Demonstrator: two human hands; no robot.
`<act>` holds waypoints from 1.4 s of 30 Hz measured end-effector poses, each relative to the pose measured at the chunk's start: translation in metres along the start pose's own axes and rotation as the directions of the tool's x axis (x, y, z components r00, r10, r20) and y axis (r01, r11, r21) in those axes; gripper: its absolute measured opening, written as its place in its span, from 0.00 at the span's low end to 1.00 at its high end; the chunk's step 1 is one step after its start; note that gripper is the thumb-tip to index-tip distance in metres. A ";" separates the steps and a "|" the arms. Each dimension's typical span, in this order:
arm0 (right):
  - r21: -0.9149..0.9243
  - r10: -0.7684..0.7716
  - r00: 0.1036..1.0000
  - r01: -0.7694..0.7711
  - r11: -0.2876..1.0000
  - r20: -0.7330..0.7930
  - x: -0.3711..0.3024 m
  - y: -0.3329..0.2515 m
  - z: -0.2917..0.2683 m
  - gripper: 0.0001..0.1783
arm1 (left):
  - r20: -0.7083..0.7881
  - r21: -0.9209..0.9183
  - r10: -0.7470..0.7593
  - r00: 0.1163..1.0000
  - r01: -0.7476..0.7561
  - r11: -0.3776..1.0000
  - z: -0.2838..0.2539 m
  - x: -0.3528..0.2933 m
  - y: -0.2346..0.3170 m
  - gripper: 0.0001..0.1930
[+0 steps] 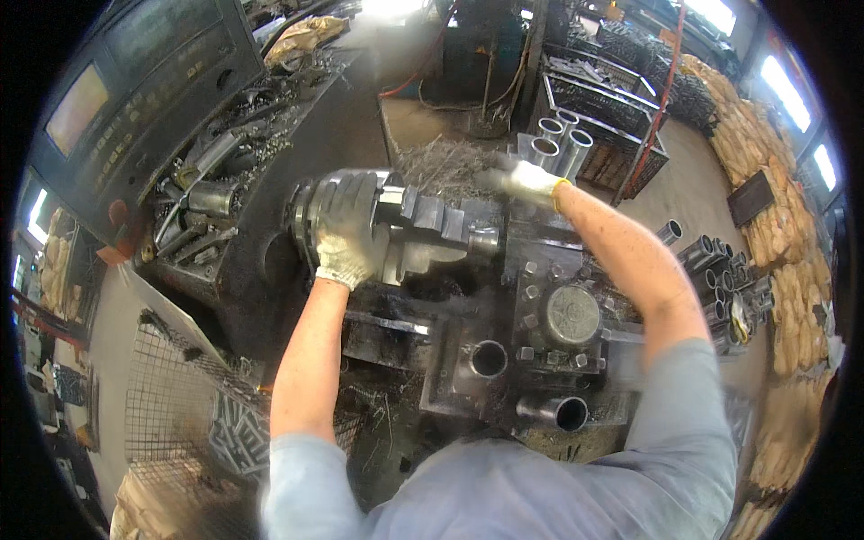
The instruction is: The person repeatedly picks up cylindrical metal parts from a wire basket, places them into a lathe chuck, and operates the machine. After processing, the person removes the parts and returns them to the basket, continuing the cycle.
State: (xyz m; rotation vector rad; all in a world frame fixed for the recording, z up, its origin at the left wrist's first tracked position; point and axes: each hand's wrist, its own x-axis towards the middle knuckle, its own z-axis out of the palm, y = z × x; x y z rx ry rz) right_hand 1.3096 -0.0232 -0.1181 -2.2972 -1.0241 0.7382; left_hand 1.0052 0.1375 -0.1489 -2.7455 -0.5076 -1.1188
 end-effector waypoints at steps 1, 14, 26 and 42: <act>-0.527 -0.083 0.894 0.332 0.782 0.440 0.005 0.001 0.000 0.40 | 0.024 0.001 -0.004 1.000 0.004 1.000 -0.001 0.002 -0.001 0.40; -0.232 -0.018 0.611 0.327 0.916 0.791 0.032 0.036 0.035 0.25 | 0.005 0.014 -0.029 1.000 0.029 0.999 -0.005 0.001 0.003 0.42; -0.919 -0.333 0.941 0.080 0.385 -0.057 -0.161 -0.021 -0.039 0.19 | 0.009 -0.027 -0.029 1.000 0.030 0.999 -0.004 0.000 -0.005 0.42; -0.203 0.197 0.919 -0.132 0.970 0.341 -0.329 0.057 0.251 0.43 | 0.969 -0.215 -0.088 0.231 0.610 -0.763 -0.071 -0.243 0.167 0.19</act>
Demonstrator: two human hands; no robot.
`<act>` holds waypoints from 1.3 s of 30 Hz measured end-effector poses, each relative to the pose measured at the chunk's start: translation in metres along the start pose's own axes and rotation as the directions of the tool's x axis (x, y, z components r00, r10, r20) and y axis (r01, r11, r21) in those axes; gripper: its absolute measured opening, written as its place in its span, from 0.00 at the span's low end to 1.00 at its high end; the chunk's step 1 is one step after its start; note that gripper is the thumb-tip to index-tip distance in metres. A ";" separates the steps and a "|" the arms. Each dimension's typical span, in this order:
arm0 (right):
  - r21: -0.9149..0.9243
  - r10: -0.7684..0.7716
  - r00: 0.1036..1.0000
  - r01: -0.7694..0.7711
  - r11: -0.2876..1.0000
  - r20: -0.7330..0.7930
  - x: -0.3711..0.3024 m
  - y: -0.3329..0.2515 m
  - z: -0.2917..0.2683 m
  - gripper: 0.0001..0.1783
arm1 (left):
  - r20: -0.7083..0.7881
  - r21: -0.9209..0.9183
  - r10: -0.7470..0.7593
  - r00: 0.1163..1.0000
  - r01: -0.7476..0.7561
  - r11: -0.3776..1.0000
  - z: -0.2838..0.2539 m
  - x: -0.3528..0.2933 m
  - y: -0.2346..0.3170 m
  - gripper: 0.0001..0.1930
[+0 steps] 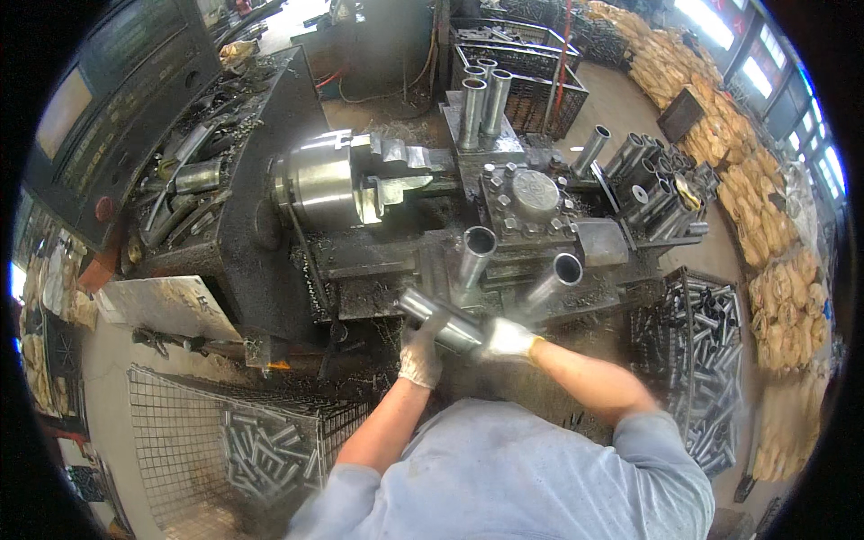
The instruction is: The person repeatedly picks up cylindrical metal parts from a wire basket, places them into a lathe chuck, and operates the machine. After processing, the person removes the parts and returns them to the basket, continuing the cycle.
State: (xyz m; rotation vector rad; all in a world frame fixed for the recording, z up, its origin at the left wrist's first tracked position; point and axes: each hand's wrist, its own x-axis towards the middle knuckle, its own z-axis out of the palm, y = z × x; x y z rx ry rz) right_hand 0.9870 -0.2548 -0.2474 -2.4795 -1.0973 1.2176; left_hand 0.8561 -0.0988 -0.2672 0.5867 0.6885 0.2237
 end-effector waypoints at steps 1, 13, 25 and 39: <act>0.276 -0.038 0.999 0.043 0.960 -0.026 0.002 0.021 0.011 0.41 | 0.019 -0.062 0.018 1.000 -0.017 0.998 -0.007 0.005 -0.002 0.18; 0.108 -0.401 0.772 0.512 0.852 -0.494 -0.111 0.066 -0.029 0.32 | 0.168 0.355 0.117 0.979 -0.171 0.919 -0.026 -0.018 -0.010 0.30; 0.330 -0.009 0.622 0.428 0.841 -0.783 -0.060 0.082 -0.051 0.29 | 0.550 0.511 0.600 0.581 -0.802 0.309 0.067 -0.006 -0.019 0.32; -0.421 -0.391 0.660 0.122 0.899 -0.642 0.034 -0.034 0.026 0.20 | 0.203 -0.307 0.117 0.972 -0.050 0.950 -0.071 -0.013 0.034 0.46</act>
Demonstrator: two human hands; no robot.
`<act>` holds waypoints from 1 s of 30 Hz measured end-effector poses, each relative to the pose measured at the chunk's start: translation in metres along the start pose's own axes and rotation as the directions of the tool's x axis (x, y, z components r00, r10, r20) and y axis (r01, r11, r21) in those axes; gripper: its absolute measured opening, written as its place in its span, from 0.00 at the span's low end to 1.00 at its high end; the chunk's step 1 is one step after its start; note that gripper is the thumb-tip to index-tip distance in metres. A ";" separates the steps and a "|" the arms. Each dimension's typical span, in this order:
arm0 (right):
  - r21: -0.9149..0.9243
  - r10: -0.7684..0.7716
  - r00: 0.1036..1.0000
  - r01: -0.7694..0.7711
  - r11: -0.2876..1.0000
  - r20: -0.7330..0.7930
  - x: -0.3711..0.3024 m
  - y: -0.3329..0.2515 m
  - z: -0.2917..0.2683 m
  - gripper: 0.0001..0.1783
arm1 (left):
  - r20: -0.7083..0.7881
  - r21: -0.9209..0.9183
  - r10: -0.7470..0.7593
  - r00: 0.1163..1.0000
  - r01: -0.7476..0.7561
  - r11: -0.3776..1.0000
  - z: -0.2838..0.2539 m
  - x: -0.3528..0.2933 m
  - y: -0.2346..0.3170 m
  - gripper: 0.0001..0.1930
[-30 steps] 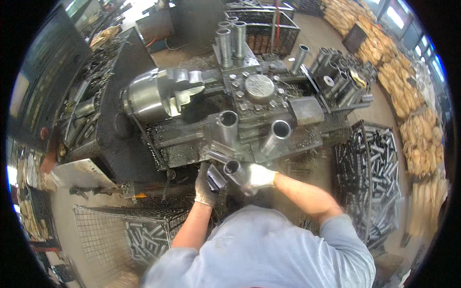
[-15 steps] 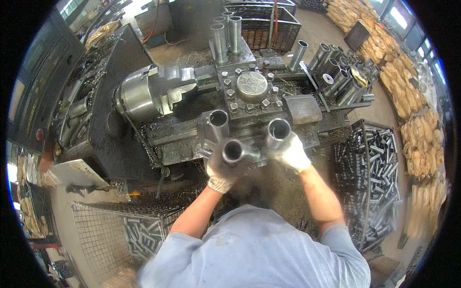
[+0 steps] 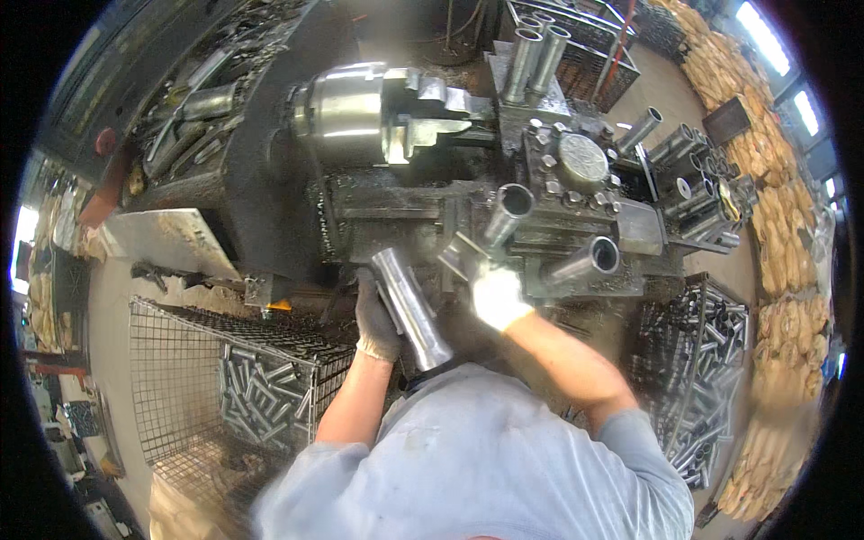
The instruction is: The person repeatedly picks up cylindrical metal parts from a wire basket, places them into a lathe chuck, and operates the machine. After processing, the person removes the parts and returns them to the basket, continuing the cycle.
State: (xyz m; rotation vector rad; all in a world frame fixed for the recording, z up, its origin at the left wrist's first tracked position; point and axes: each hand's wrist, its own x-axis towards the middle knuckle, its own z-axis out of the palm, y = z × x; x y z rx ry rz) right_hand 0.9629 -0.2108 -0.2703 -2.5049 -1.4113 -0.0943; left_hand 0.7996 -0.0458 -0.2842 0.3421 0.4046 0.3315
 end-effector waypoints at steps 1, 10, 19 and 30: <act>-0.096 0.059 0.998 -0.058 0.994 0.008 0.012 -0.003 0.013 0.20 | -0.023 0.007 0.018 1.000 -0.018 1.000 -0.003 0.001 0.004 0.46; 0.605 0.141 0.859 -0.453 0.655 0.491 0.051 -0.020 -0.094 0.30 | -0.171 0.078 0.177 0.969 -0.166 0.983 0.042 0.009 0.012 0.37; 0.800 -0.067 0.881 -0.390 0.456 0.468 0.035 -0.016 -0.188 0.46 | 0.355 0.500 0.050 0.934 -0.235 0.834 0.106 0.082 0.023 0.42; -0.301 -0.214 0.973 0.231 0.925 0.087 0.236 0.122 -0.255 0.32 | 0.418 0.833 0.709 0.567 -0.551 -0.051 0.136 0.073 0.044 0.11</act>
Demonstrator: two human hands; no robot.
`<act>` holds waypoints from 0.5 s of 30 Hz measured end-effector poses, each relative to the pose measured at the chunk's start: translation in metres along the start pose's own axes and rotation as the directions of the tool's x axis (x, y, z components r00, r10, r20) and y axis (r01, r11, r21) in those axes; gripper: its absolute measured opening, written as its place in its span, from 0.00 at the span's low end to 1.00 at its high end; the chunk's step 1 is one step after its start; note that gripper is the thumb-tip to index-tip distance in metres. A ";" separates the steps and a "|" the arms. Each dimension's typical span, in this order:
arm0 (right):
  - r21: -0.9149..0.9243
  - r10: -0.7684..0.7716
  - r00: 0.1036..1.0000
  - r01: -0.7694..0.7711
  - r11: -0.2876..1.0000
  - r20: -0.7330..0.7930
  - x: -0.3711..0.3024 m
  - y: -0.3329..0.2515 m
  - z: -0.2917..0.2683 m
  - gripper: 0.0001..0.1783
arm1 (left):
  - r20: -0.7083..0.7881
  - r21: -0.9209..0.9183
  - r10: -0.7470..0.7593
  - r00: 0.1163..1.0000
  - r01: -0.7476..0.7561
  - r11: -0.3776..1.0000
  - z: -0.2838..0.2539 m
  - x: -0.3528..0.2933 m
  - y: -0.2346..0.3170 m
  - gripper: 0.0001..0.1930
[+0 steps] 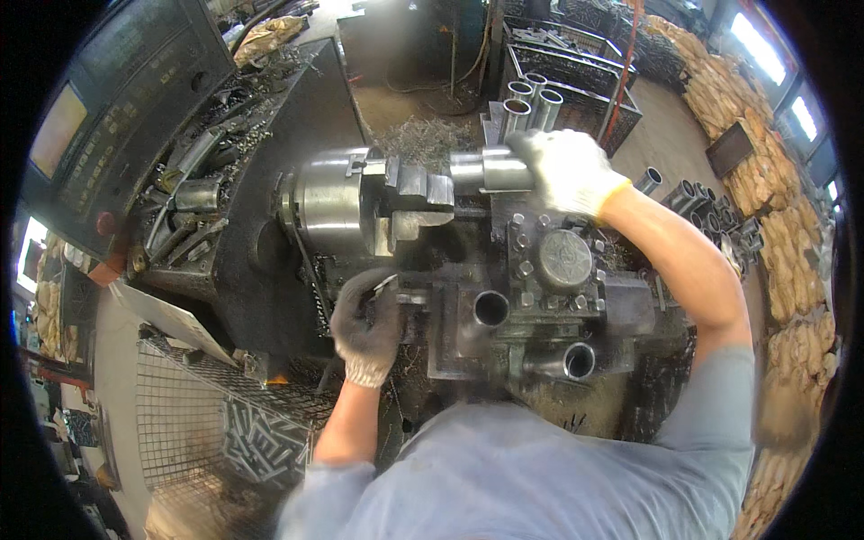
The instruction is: The person repeatedly picks up cylindrical metal parts from a wire basket, places them into a lathe chuck, and operates the machine. After processing, the person removes the parts and returns them to the basket, continuing the cycle.
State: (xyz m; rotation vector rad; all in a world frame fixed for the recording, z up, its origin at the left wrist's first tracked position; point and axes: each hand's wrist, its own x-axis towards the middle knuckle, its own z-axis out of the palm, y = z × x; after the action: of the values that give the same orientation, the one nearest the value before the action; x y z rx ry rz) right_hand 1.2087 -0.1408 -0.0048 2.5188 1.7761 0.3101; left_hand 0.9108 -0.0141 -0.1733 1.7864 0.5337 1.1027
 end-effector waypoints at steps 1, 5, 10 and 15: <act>-0.218 0.042 0.988 -0.009 0.976 0.150 0.020 0.010 0.023 0.27 | -0.129 0.133 0.072 0.989 -0.054 0.990 -0.009 -0.007 -0.017 0.12; -0.068 -0.087 0.928 0.120 0.990 0.363 0.064 0.030 0.109 0.20 | -0.054 0.749 -0.733 0.678 0.512 0.419 -0.053 -0.068 -0.113 0.44; 0.244 -0.092 0.859 -0.039 0.969 0.503 0.078 0.010 0.157 0.33 | -0.009 0.633 -0.738 0.675 0.574 0.518 -0.109 -0.158 -0.172 0.29; 0.435 -0.253 0.904 0.085 0.896 0.344 0.076 0.008 0.145 0.36 | -0.588 -0.342 -0.665 0.460 0.604 0.720 -0.158 -0.170 -0.169 0.15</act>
State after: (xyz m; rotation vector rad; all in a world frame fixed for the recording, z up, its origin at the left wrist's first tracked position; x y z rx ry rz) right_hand 1.2675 -0.0608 -0.1353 2.3910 2.0288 -0.6049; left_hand 0.7078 0.0163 -0.3737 0.8583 1.4583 1.1584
